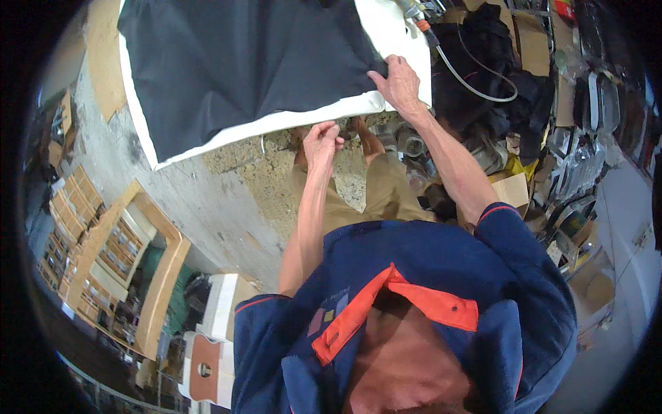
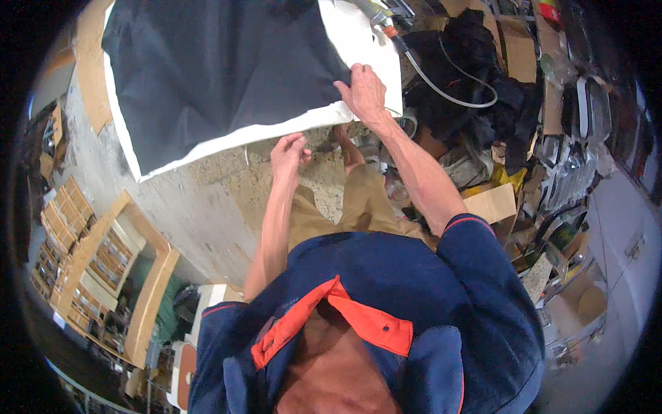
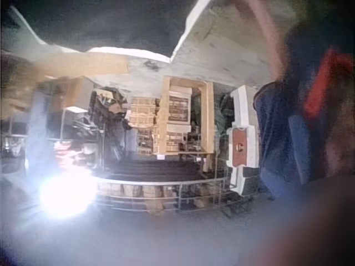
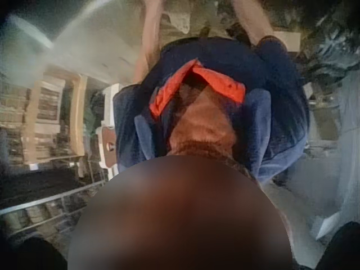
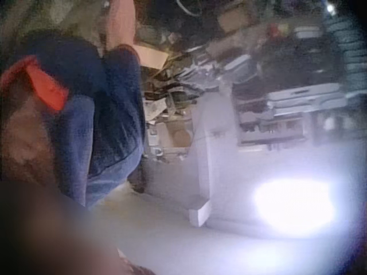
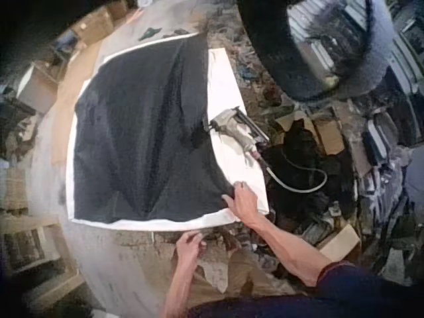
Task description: The person staples black fabric onto a white wooden furniture frame using a pneumatic staple gun. They trim excess fabric with scissors, then continue to fold and staple the fabric along the edges to secure it.
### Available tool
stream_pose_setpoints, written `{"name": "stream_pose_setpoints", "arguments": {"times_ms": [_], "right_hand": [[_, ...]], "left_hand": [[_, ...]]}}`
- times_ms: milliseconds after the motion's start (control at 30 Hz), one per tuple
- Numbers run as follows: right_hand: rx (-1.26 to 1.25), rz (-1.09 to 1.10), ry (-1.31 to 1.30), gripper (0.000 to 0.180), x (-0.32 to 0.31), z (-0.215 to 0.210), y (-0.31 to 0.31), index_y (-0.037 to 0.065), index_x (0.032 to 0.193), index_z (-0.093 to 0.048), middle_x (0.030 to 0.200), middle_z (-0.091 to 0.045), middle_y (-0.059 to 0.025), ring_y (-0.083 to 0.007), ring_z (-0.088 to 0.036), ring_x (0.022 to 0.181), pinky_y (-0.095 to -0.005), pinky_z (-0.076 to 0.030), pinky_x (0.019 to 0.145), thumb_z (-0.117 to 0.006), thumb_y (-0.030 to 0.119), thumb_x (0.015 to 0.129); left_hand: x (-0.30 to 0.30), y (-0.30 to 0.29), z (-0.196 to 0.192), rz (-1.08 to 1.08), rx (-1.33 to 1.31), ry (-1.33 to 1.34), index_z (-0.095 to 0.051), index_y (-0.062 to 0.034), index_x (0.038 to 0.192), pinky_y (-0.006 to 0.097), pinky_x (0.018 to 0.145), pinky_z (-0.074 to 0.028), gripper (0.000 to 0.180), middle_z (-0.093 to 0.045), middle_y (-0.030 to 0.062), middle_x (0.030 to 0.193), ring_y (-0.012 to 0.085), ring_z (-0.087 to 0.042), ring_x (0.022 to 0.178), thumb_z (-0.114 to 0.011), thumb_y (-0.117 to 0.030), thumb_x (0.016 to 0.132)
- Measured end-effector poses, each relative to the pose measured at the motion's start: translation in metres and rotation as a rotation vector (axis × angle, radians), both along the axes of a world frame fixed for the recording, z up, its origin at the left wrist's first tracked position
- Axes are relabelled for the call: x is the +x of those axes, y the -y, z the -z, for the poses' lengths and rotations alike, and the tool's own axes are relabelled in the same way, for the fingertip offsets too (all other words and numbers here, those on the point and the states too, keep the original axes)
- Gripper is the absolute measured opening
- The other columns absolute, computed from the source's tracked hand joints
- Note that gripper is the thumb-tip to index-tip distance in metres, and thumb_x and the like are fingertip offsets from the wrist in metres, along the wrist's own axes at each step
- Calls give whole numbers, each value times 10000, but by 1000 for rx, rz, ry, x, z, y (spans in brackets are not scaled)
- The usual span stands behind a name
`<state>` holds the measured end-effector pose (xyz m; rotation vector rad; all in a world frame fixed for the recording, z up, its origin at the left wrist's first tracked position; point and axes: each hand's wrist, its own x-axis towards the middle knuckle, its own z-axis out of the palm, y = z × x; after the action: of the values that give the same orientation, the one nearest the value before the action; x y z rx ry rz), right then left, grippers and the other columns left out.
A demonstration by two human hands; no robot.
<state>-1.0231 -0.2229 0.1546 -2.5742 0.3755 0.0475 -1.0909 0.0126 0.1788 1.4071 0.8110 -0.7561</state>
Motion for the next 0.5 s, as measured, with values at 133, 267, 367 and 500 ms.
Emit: {"name": "stream_pose_setpoints", "arguments": {"times_ms": [133,267,367,500], "right_hand": [[398,186,-22,236,-19,-24,8,-11,940,-670,722,-656,-87,-210,-645,678,-372,-522,660,-794,184,890],[650,256,-214,190,-43,-54,25,-13,955,-668,695,-603,-5,-51,-543,600,-267,-457,534,-769,146,938],[851,283,-200,126,-47,-56,26,7,981,-718,786,-660,36,-44,-571,693,-237,-465,613,-765,116,939],[1130,318,-194,105,-45,-46,39,15,982,-748,854,-688,31,-42,-566,782,-233,-457,723,-784,75,904]], "left_hand": [[0,9,-4,-13,-51,-78,-665,-4,1181,294,640,-563,257,-677,61,932,138,-670,739,-721,-108,953],[-4,26,-18,-126,-84,-128,-628,-14,1196,326,638,-570,310,-667,78,998,166,-687,763,-752,-135,940],[3,38,-27,-320,-82,-111,-574,-10,1170,365,648,-580,340,-661,114,1044,216,-702,791,-764,-176,942],[25,47,-21,-602,-202,-85,-541,0,1157,391,717,-586,357,-653,164,1060,275,-696,936,-755,-202,956]]}}
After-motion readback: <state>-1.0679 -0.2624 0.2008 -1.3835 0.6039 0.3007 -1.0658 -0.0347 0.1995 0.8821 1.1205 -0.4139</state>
